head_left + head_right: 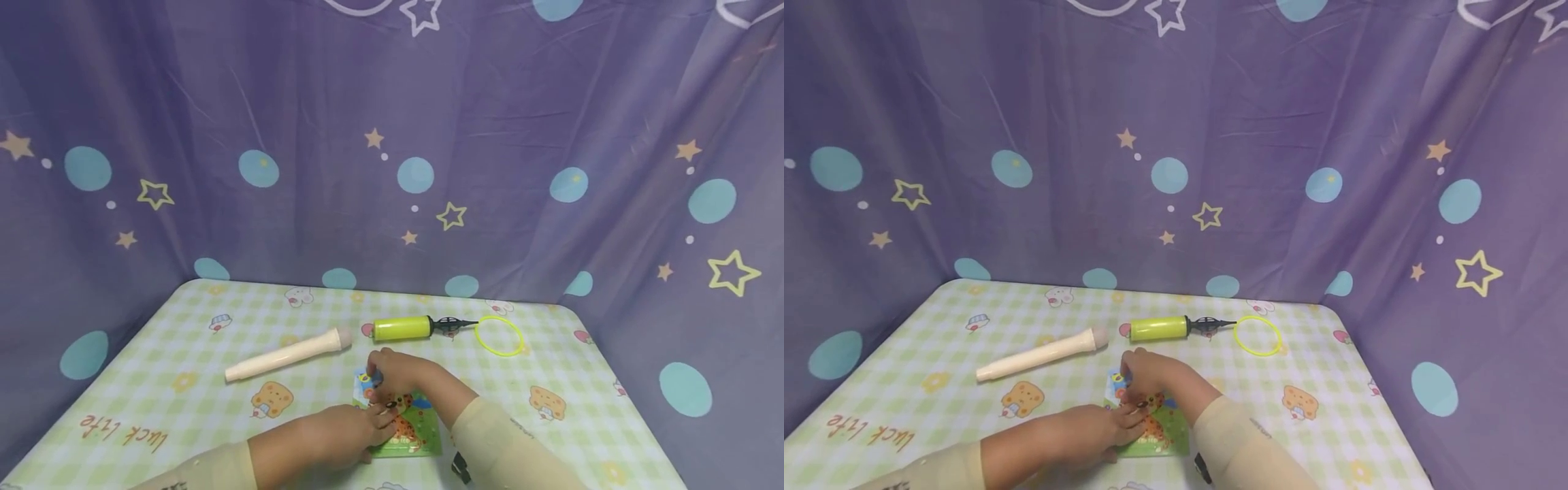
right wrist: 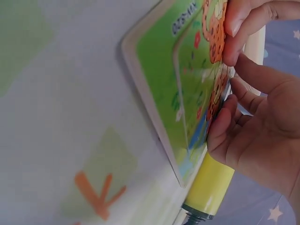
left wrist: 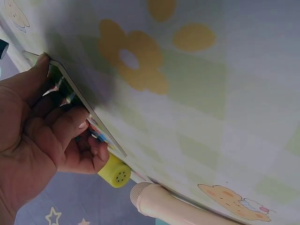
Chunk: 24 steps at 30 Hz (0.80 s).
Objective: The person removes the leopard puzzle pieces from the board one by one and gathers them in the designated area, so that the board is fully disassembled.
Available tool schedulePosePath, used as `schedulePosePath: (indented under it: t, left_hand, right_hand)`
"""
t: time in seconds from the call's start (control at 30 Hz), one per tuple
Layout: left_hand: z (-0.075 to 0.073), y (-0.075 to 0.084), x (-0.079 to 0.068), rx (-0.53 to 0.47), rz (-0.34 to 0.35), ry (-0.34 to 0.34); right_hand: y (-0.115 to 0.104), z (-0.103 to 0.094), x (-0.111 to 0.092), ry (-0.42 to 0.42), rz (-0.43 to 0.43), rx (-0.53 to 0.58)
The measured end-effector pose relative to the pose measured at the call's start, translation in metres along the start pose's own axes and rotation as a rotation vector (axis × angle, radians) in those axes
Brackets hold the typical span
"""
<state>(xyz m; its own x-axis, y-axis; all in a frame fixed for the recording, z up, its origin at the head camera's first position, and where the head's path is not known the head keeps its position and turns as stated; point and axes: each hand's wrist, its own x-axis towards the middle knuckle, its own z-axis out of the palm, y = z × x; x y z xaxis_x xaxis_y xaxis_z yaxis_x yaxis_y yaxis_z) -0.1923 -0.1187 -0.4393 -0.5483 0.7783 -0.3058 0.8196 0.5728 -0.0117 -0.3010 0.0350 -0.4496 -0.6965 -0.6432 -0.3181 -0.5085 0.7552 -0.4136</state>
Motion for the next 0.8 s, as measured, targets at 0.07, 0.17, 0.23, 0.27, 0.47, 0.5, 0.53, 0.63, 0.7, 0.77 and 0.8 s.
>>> schedulePosePath:
  t: [0.07,0.17,0.23,0.27,0.47,0.5,0.53,0.63,0.7,0.77,0.8]
  left_hand:
    - [-0.001,0.000,0.000,0.000,0.000,-0.004]
    - [-0.003,0.000,0.000,-0.010,-0.008,-0.007]
    - [-0.003,0.001,0.000,-0.018,-0.013,-0.006]
    - [-0.003,0.001,0.000,-0.022,-0.014,-0.008]
    - [-0.002,0.001,-0.001,-0.031,-0.012,-0.001]
    - [-0.002,0.001,-0.001,-0.030,-0.013,0.000]
    - [-0.002,0.001,-0.001,-0.029,-0.013,0.004]
    - [-0.002,0.000,-0.002,-0.037,-0.015,0.001]
    - [-0.003,0.000,-0.002,-0.054,-0.015,-0.005]
    - [-0.003,-0.001,-0.002,-0.056,-0.015,-0.010]
    - [-0.003,-0.001,-0.002,-0.060,-0.017,-0.012]
  right_hand:
    - [0.001,-0.002,0.001,-0.011,0.006,0.027]
    - [0.002,-0.004,0.001,-0.026,0.005,0.053]
    - [0.003,-0.004,0.002,-0.030,-0.005,0.064]
    - [0.003,-0.004,0.003,-0.033,-0.009,0.069]
    - [0.004,-0.003,0.005,-0.042,0.002,0.094]
    - [0.004,-0.003,0.005,-0.040,0.004,0.098]
    - [0.004,-0.003,0.005,-0.038,0.006,0.105]
    - [0.006,-0.003,0.005,-0.033,-0.001,0.132]
    - [0.007,-0.003,0.004,-0.032,-0.009,0.167]
    - [0.009,-0.003,0.005,-0.030,-0.021,0.209]
    - [0.010,-0.003,0.005,-0.028,-0.027,0.231]
